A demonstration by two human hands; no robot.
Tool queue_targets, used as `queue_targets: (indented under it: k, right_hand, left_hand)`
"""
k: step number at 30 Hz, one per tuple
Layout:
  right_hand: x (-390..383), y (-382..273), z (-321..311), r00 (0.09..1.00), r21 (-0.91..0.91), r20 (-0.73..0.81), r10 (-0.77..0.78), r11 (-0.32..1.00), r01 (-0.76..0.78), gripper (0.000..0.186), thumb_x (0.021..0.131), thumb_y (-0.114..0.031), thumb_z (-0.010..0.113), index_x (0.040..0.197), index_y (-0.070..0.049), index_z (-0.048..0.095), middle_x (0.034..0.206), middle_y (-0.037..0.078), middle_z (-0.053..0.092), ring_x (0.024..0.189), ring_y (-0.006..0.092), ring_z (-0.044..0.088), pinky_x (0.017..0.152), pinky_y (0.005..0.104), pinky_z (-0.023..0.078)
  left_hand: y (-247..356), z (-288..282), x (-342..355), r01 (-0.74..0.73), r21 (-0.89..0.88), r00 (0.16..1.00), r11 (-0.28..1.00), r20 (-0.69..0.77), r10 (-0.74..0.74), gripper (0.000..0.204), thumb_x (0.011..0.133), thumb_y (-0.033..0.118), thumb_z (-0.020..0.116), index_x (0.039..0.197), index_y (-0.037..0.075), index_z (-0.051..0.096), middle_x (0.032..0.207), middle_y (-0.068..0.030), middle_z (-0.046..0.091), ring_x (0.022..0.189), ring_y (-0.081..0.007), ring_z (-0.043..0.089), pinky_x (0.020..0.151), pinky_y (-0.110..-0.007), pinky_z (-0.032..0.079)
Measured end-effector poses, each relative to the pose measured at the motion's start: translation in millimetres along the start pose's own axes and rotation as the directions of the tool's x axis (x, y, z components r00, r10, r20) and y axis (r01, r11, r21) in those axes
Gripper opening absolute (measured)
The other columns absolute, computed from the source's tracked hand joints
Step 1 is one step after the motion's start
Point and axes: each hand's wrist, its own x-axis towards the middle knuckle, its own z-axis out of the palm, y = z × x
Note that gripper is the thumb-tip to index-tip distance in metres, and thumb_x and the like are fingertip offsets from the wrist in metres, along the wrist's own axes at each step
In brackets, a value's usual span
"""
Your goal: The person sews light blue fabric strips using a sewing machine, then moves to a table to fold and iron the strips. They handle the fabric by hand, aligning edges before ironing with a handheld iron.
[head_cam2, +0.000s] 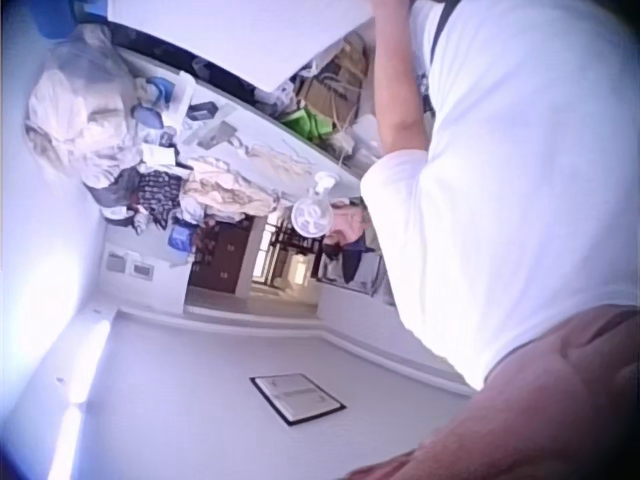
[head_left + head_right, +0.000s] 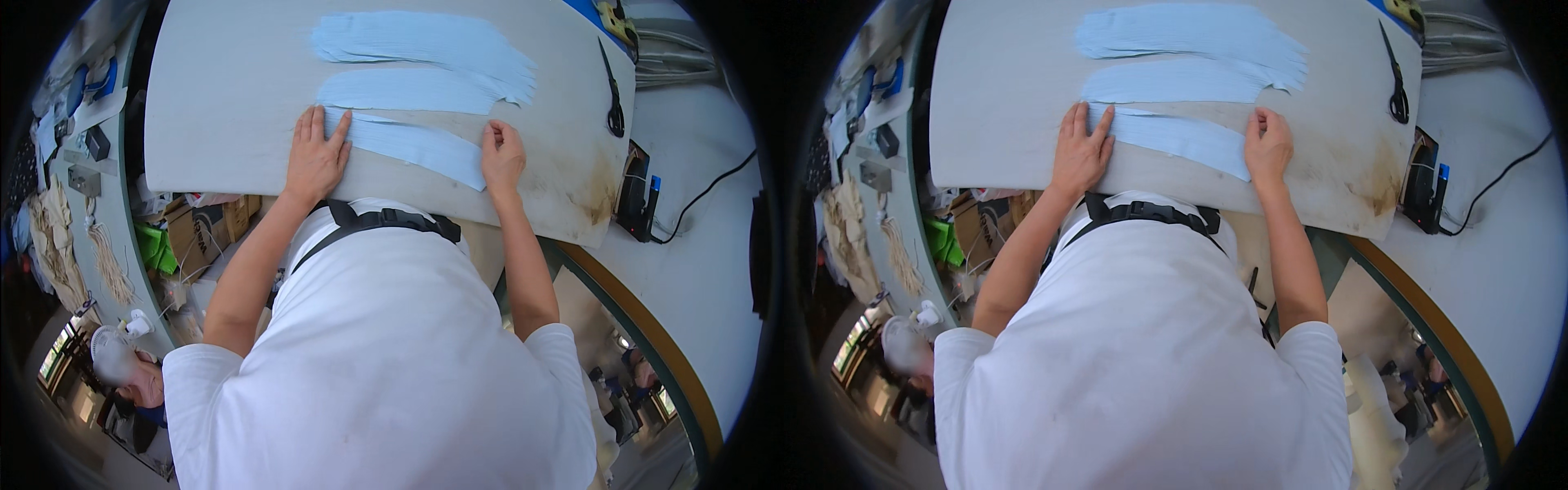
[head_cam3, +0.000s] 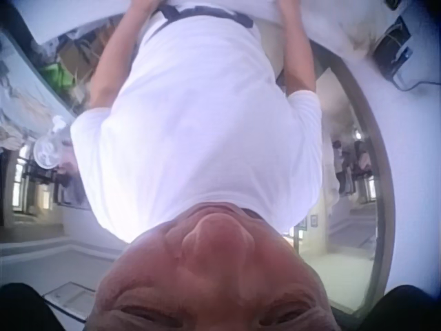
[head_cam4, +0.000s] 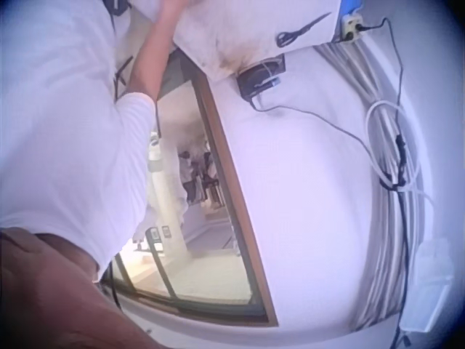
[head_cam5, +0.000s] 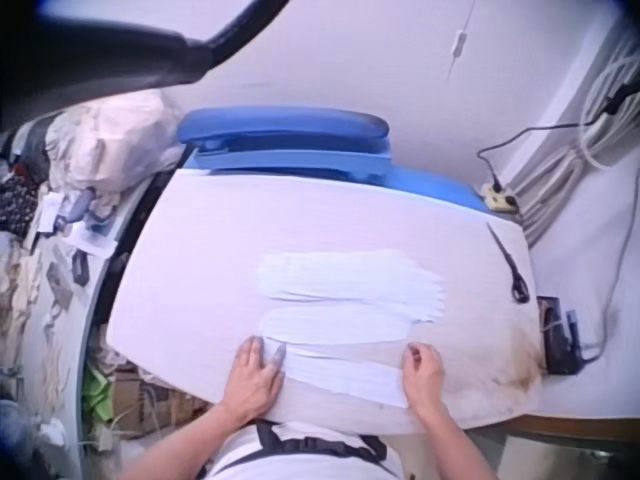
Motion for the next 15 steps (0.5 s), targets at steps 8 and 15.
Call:
queue_targets:
  k: [8,15]
  right_hand:
    - [16.8,-14.8,19.5,0.989,-0.167,-0.042,0.144,0.975,-0.149,0.032,0.091,-0.034,0.069,0.106,-0.006,0.069,0.094,0.008,0.07,0.085,0.0265,0.067,0.08,0.0424,0.051]
    - [34.6,-22.9,33.7,0.986,-0.212,-0.039,0.159,0.963,-0.164,0.023,0.087,-0.031,0.073,0.084,-0.009,0.07,0.081,0.006,0.07,0.081,0.0271,0.067,0.072,0.0424,0.051]
  left_hand:
    - [4.2,-4.0,2.0,0.047,-0.025,0.999,0.999,-0.003,-0.047,0.055,0.092,0.023,0.065,0.146,0.02,0.054,0.141,-0.0295,0.046,0.134,-0.0461,0.042,0.114,-0.053,0.035]
    - [0.0,-0.4,1.2,0.07,-0.057,0.997,0.996,-0.013,-0.071,0.059,0.089,0.023,0.069,0.138,-0.003,0.051,0.14,-0.029,0.048,0.133,-0.0453,0.044,0.115,-0.052,0.035]
